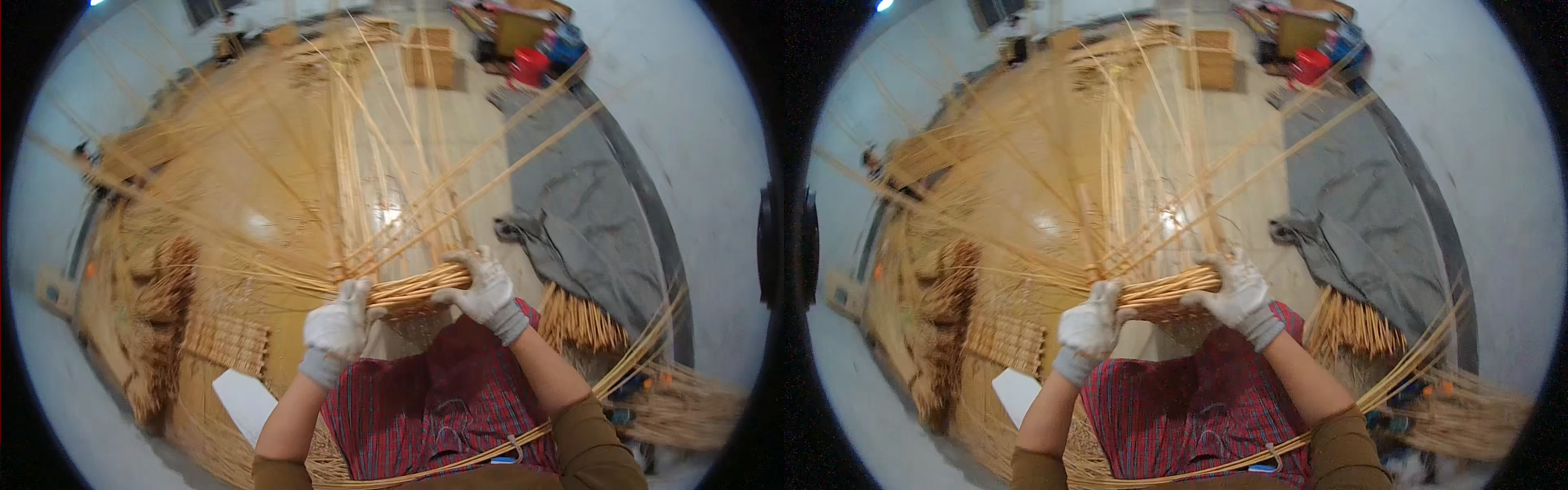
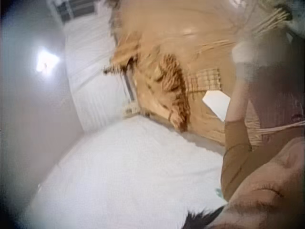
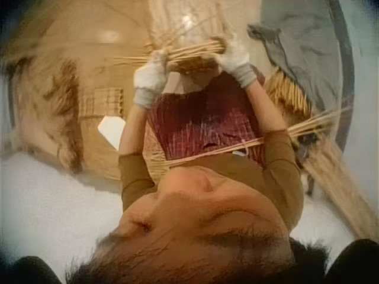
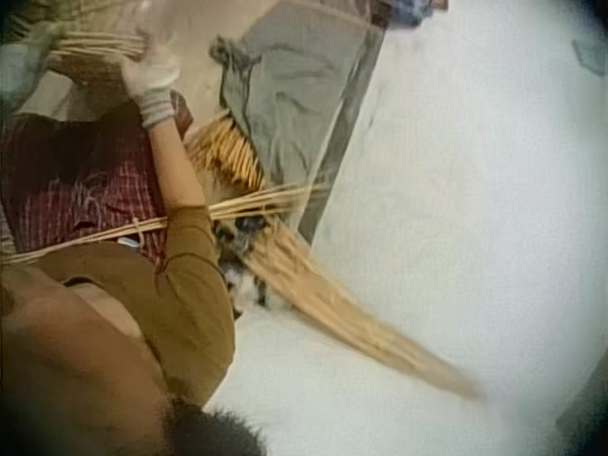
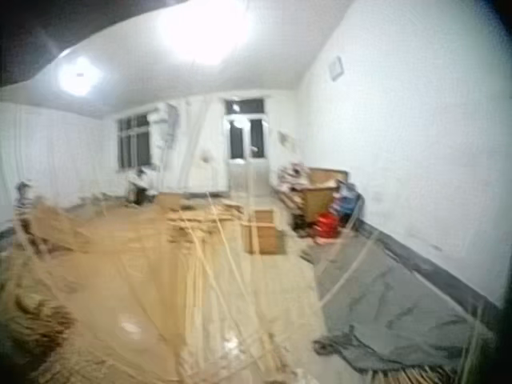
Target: The person is weaving a wicker basket using long wooden strands and measuring progress with a tape measure.
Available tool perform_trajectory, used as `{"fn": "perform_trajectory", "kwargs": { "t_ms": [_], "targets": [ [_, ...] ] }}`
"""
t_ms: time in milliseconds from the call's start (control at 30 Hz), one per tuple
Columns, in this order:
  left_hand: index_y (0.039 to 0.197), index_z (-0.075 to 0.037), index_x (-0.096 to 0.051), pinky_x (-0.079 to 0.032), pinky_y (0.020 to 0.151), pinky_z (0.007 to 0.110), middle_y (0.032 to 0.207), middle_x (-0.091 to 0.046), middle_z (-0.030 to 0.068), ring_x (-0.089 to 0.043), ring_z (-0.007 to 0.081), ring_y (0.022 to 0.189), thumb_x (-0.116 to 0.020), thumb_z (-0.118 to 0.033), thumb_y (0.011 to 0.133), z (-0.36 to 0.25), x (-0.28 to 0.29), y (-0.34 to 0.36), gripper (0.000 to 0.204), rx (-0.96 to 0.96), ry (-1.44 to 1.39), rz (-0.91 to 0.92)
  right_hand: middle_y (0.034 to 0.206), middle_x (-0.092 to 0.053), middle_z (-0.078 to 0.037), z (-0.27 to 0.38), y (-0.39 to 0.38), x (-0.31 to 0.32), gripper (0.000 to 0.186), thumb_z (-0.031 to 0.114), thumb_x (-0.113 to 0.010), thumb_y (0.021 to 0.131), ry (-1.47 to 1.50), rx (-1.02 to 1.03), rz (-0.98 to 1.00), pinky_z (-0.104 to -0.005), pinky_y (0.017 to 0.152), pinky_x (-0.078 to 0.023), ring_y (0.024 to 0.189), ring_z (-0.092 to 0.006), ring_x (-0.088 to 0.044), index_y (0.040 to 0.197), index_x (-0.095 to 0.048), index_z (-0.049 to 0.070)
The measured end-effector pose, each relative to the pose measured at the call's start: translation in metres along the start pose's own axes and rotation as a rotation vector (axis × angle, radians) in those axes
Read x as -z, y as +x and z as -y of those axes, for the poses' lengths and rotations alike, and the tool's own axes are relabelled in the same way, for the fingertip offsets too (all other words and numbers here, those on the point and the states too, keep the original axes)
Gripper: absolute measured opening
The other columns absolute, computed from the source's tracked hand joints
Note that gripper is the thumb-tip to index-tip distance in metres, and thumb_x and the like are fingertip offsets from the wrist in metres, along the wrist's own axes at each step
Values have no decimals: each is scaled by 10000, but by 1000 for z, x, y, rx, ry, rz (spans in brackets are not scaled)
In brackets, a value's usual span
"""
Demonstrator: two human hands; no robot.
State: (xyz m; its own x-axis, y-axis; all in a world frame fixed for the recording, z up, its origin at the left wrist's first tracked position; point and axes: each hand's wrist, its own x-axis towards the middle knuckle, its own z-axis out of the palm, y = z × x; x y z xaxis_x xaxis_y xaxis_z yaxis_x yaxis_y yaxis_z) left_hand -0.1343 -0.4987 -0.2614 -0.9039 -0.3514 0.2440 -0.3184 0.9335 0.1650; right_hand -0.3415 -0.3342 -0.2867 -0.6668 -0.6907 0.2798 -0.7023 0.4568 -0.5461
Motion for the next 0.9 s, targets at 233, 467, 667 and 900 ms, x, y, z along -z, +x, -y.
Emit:
{"fn": "perform_trajectory", "kwargs": {
  "t_ms": [233, 467, 667, 900],
  "targets": [
    [1217, -96, -509, -509, 576, 427, 1032, -580, 122, -641, 327, 721, -696, -281, 807, -19, -13, 24, 488, 146, -41, 67, 1040, -612, -117, -11, -1, 7, 664, 471, -894, 538, 145, -17, -47, -413, 887, -502, 1020, -318, -592, 1091, -682, 173],
    [1134, -83, -575, -508, 612, 402, 1019, -599, 96, -640, 309, 787, -745, -190, 737, -25, -10, -19, 445, 278, 27, -89, 1117, -551, -133, 5, -27, -11, 727, 566, -859, 506, 79, 51, -97, -436, 891, -482, 1050, -339, -562, 1111, -684, 202],
    [1171, -75, -561, -530, 675, 400, 1036, -614, 90, -651, 310, 819, -725, -270, 767, -44, -11, -58, 478, 246, -32, 11, 1192, -501, -177, -3, -72, -4, 732, 632, -816, 554, 218, 4, 101, -471, 921, -448, 1115, -374, -513, 1143, -668, 223],
    [1220, -77, -524, -531, 720, 437, 1096, -582, 132, -637, 349, 917, -689, -172, 805, -67, -18, -120, 457, 262, -108, 64, 1163, -527, -148, 1, -131, 7, 660, 572, -832, 594, 124, 134, 38, -476, 966, -411, 1121, -351, -509, 1094, -662, 178]
  ]
}}
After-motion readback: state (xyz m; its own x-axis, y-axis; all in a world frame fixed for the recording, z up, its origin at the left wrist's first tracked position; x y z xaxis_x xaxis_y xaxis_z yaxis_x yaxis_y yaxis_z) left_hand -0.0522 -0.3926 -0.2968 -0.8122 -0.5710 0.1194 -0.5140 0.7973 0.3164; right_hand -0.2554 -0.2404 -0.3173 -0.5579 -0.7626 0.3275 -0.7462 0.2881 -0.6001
